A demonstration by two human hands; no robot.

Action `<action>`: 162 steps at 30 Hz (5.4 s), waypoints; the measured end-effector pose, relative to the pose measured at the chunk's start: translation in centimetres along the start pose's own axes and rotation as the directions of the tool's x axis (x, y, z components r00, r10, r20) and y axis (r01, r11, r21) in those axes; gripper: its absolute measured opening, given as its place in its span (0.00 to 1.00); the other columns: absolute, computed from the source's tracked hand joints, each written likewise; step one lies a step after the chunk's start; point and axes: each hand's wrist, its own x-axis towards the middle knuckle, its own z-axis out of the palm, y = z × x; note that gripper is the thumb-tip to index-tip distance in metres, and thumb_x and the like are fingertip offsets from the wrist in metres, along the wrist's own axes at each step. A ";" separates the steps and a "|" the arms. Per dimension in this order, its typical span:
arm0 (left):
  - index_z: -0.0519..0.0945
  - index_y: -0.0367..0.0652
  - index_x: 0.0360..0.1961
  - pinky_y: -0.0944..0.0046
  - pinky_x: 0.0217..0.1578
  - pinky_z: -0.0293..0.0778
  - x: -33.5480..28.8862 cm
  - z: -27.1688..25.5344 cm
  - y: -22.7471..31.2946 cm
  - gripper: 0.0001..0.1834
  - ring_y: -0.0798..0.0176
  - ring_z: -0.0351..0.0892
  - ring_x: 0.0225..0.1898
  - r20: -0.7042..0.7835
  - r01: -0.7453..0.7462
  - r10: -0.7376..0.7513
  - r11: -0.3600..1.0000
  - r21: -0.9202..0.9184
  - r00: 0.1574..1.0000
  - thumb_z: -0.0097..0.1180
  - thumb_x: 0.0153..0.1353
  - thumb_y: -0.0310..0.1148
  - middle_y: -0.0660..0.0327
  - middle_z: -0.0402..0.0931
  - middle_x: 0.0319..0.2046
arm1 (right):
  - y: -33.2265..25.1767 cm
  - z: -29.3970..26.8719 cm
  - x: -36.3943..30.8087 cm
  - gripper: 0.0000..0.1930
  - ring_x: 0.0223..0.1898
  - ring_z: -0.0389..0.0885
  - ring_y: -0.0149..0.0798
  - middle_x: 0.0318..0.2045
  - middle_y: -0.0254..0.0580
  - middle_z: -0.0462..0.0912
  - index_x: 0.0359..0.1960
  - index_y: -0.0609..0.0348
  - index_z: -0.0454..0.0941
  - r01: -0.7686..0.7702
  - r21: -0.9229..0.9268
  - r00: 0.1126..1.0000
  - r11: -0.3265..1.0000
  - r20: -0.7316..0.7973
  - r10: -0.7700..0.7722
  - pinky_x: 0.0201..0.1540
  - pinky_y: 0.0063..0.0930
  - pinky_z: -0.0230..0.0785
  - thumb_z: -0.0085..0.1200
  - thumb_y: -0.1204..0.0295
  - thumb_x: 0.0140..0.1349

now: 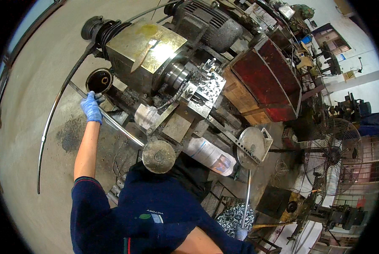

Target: The person uses a lathe to machine metal pieces, placing them into the chuck, adjusting the tool rest, and engaging the cutting tool. They repeatedly check the finished parts by hand before placing them into a collection tray.

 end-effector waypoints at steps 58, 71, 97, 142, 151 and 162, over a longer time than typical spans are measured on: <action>0.69 0.35 0.33 0.63 0.15 0.76 1.6 -1.2 -1.6 0.08 0.58 0.76 0.15 -0.005 0.065 -0.065 0.993 0.095 0.998 0.49 0.58 0.31 0.51 0.76 0.20 | -23.9 -12.4 27.1 0.24 0.52 0.69 0.50 0.48 0.48 0.73 0.42 0.55 0.75 -0.119 -0.170 0.934 0.978 -0.352 0.053 0.49 0.49 0.61 0.58 0.55 0.45; 0.77 0.41 0.36 0.60 0.30 0.73 9.8 -11.6 -7.7 0.17 0.57 0.74 0.25 0.496 -0.418 -0.033 0.491 0.764 0.868 0.50 0.57 0.44 0.55 0.76 0.27 | -20.9 -5.7 13.0 0.32 0.46 0.76 0.47 0.43 0.57 0.77 0.44 0.69 0.75 0.217 0.469 0.975 0.856 -0.152 -0.164 0.50 0.32 0.65 0.65 0.54 0.42; 0.75 0.45 0.41 0.53 0.32 0.72 9.6 -8.0 -13.6 0.16 0.46 0.77 0.34 0.884 -0.940 -0.318 -0.122 0.320 0.342 0.46 0.57 0.42 0.49 0.78 0.34 | -51.3 -20.3 -9.5 0.30 0.46 0.73 0.52 0.53 0.48 0.70 0.43 0.56 0.77 0.981 0.187 0.122 0.046 -0.417 -0.901 0.45 0.39 0.69 0.56 0.44 0.45; 0.74 0.43 0.33 0.63 0.23 0.68 7.0 -6.3 5.4 0.15 0.62 0.70 0.24 0.381 0.037 -0.342 0.784 0.620 0.859 0.45 0.62 0.44 0.59 0.74 0.26 | -27.1 -9.6 9.8 0.33 0.46 0.74 0.50 0.45 0.49 0.76 0.45 0.55 0.75 0.436 0.557 0.891 0.707 -0.155 -0.427 0.49 0.38 0.65 0.57 0.44 0.42; 0.64 0.46 0.23 0.57 0.26 0.71 1.5 -1.5 0.1 0.17 0.54 0.71 0.20 0.278 0.210 -0.339 0.890 0.406 0.899 0.48 0.56 0.48 0.52 0.72 0.20 | -26.6 -15.0 17.6 0.24 0.31 0.80 0.41 0.29 0.44 0.82 0.36 0.56 0.81 0.366 0.835 0.907 0.412 -0.220 -0.360 0.39 0.32 0.70 0.62 0.50 0.44; 0.64 0.44 0.24 0.56 0.26 0.71 3.4 -2.6 -0.5 0.16 0.53 0.71 0.22 0.200 0.189 -0.286 0.898 0.398 0.937 0.47 0.56 0.46 0.57 0.66 0.18 | -31.5 -16.5 24.6 0.30 0.35 0.79 0.51 0.31 0.51 0.81 0.32 0.57 0.81 0.435 0.657 0.877 0.615 -0.155 -0.455 0.41 0.37 0.69 0.59 0.42 0.40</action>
